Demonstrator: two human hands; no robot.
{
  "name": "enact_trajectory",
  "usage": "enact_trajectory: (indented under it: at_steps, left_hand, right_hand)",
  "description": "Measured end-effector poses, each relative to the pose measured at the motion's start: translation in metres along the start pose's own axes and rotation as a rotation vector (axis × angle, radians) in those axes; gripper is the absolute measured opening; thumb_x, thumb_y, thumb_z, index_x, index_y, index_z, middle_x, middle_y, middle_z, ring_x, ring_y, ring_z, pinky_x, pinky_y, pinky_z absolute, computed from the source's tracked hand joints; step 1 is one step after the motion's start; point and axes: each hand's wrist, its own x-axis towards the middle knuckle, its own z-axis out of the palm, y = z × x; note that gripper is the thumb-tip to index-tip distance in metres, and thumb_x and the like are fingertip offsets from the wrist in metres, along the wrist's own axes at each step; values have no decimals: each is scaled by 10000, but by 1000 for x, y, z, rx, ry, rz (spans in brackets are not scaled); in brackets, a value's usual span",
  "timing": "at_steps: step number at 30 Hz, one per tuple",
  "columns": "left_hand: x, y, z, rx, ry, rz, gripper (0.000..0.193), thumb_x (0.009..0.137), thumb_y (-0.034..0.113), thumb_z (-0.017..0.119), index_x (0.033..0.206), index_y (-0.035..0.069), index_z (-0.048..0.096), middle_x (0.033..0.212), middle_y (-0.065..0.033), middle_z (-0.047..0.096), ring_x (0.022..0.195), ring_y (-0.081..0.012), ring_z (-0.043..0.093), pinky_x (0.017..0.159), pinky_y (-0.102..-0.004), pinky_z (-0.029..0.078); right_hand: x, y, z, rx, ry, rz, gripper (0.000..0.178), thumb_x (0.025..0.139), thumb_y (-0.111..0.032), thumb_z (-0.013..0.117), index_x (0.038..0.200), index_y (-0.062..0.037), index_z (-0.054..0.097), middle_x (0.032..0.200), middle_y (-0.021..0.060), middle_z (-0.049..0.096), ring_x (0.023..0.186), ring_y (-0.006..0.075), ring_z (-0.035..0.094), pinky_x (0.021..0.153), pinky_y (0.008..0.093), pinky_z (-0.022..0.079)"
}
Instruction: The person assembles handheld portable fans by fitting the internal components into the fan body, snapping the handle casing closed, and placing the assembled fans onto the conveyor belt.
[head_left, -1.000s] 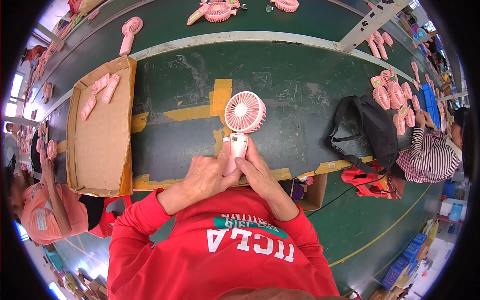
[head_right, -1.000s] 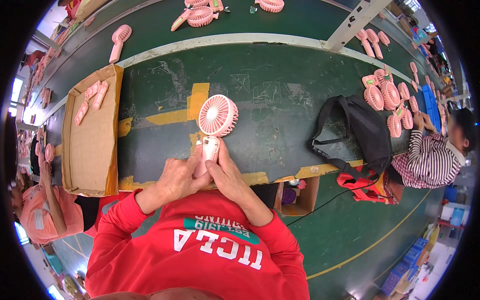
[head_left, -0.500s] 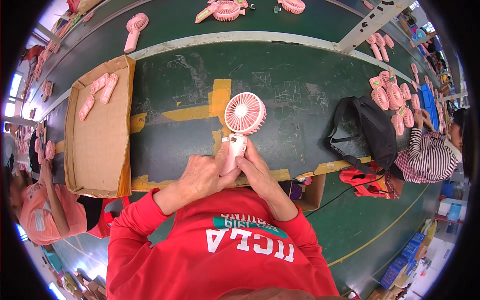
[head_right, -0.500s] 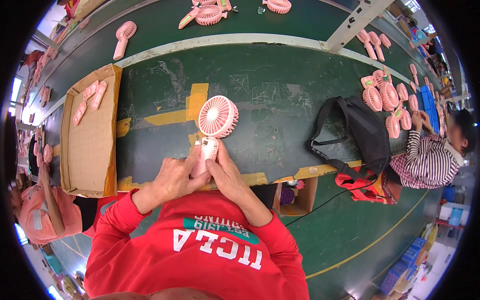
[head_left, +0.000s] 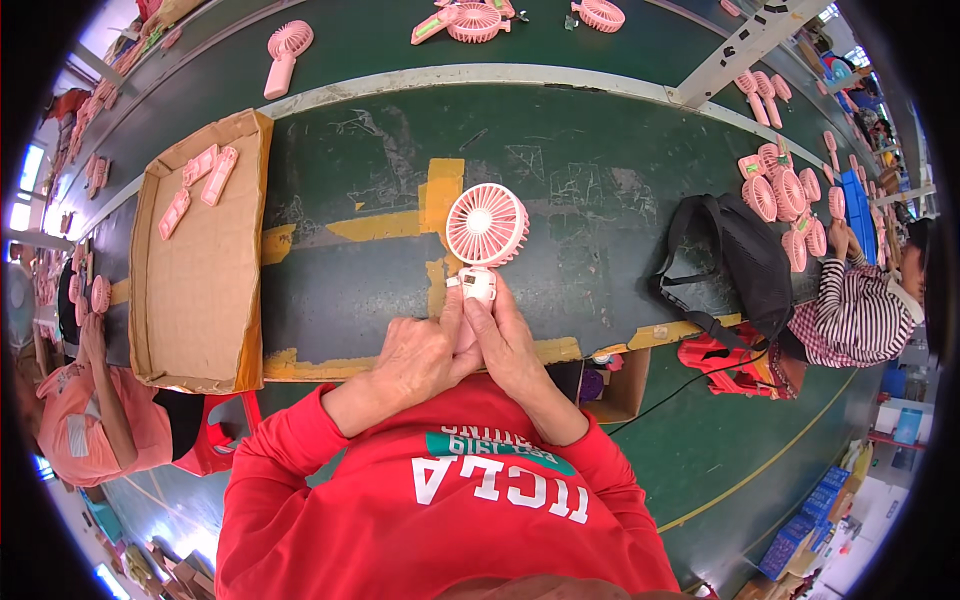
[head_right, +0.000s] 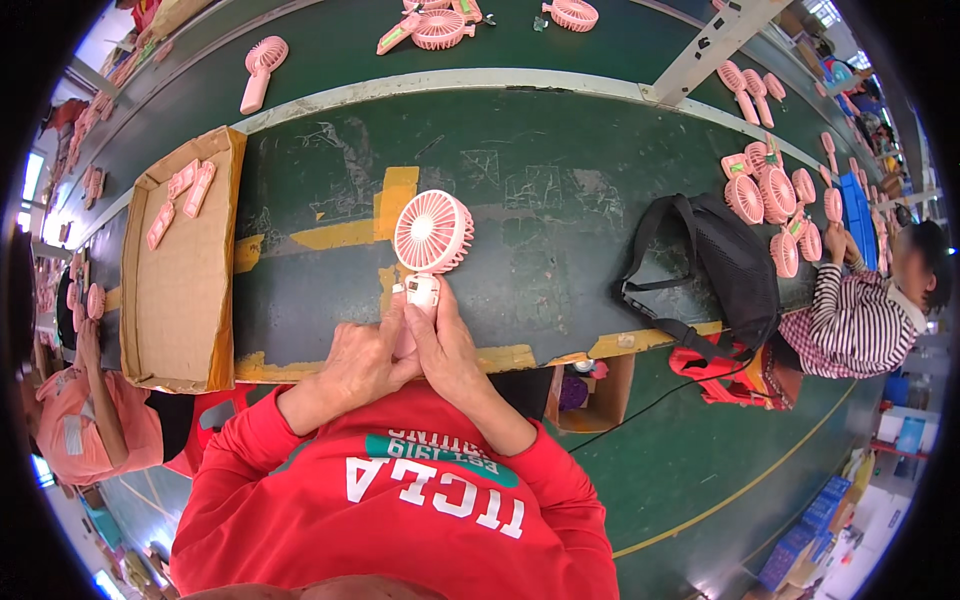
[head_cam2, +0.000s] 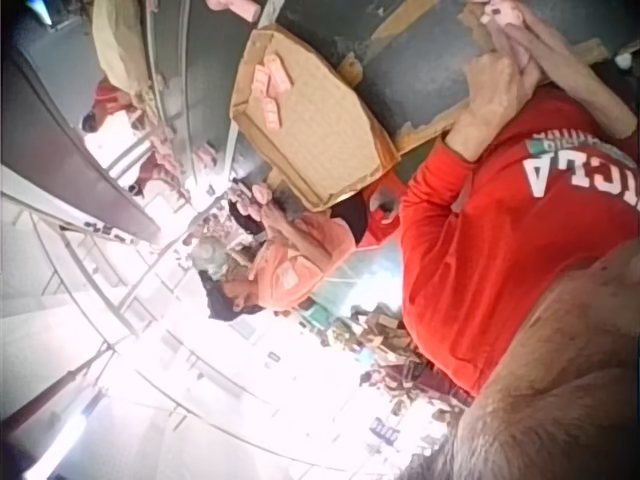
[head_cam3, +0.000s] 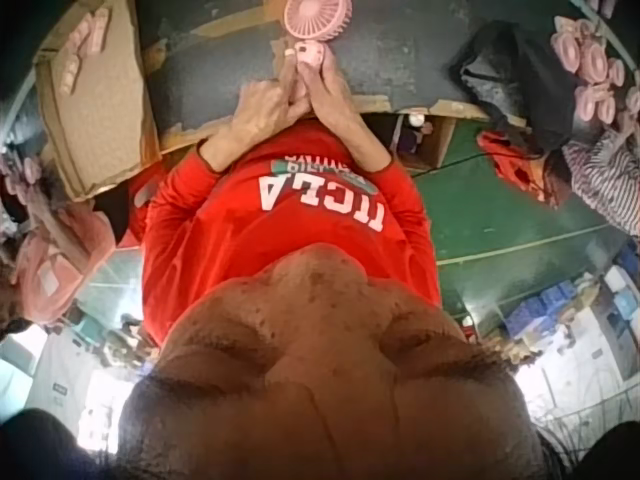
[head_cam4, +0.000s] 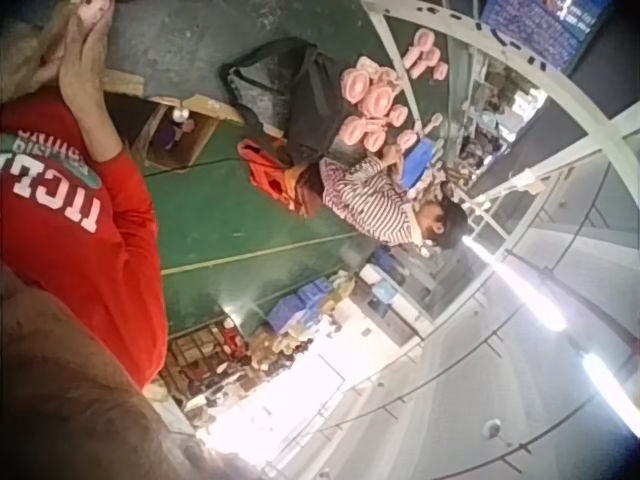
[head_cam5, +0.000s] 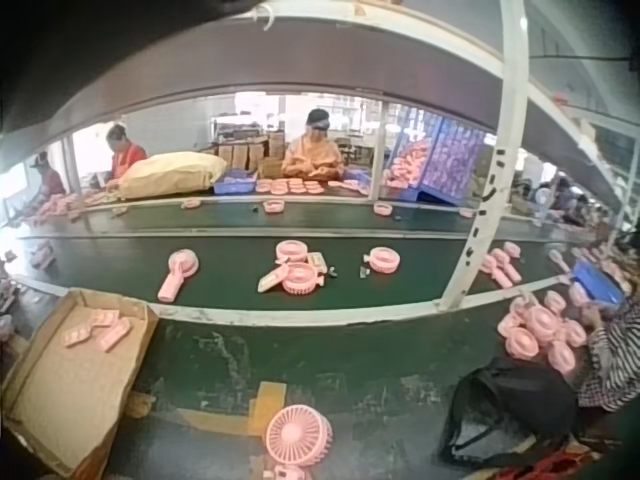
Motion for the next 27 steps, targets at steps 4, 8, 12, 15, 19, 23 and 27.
enact_trajectory:
  at_steps: [4,8,12,15,19,23,27]
  left_hand:
    - [1,5,4,17,32,14,708,735,267,675,1236,-152,401,525,-175,566,447,-340,582,440,-429,474]
    - [-1,10,6,33,44,-5,717,742,263,686,1242,-151,382,606,-206,597,467,-335,593,455,-424,488]
    - [0,6,2,-109,22,-102,599,820,275,662,1220,-99,418,773,-197,648,579,-270,649,507,-374,514]
    - [6,-6,10,-841,-48,-317,490,888,284,608,1200,-57,444,878,-142,658,727,-208,664,590,-337,527]
    - [13,-10,-3,-1094,-389,-467,430,920,250,565,1208,-48,447,952,-109,645,827,-174,640,661,-322,520]
    - [9,1,-7,-816,-207,-201,401,897,216,567,1182,-49,469,926,-148,649,771,-212,643,672,-344,508]
    - [7,6,-4,-743,-133,-200,353,865,208,593,1087,-57,521,837,-203,640,738,-294,660,656,-368,502]
  right_hand:
    - [-1,13,3,137,57,19,472,968,-222,470,1347,21,329,1222,162,522,1113,222,514,939,328,406]
    - [-3,10,5,372,77,81,422,973,-168,458,1340,11,352,1188,103,532,1077,163,517,911,283,418]
    - [-5,5,-6,593,35,180,405,974,-146,452,1344,-8,365,1211,88,519,1089,143,514,921,280,428]
    - [-4,3,-5,693,19,170,411,971,-157,460,1340,-3,370,1264,114,507,1140,171,509,960,311,427]
    - [-4,-11,-8,735,-33,72,427,951,-163,503,1319,17,380,1270,156,517,1165,226,512,983,356,426]
    - [-6,-15,-9,782,-14,89,407,936,-120,533,1299,2,393,1219,132,554,1105,183,546,942,314,449]
    - [-8,-17,-9,817,33,106,376,924,-106,548,1261,6,422,1192,145,568,1096,189,553,944,329,455]
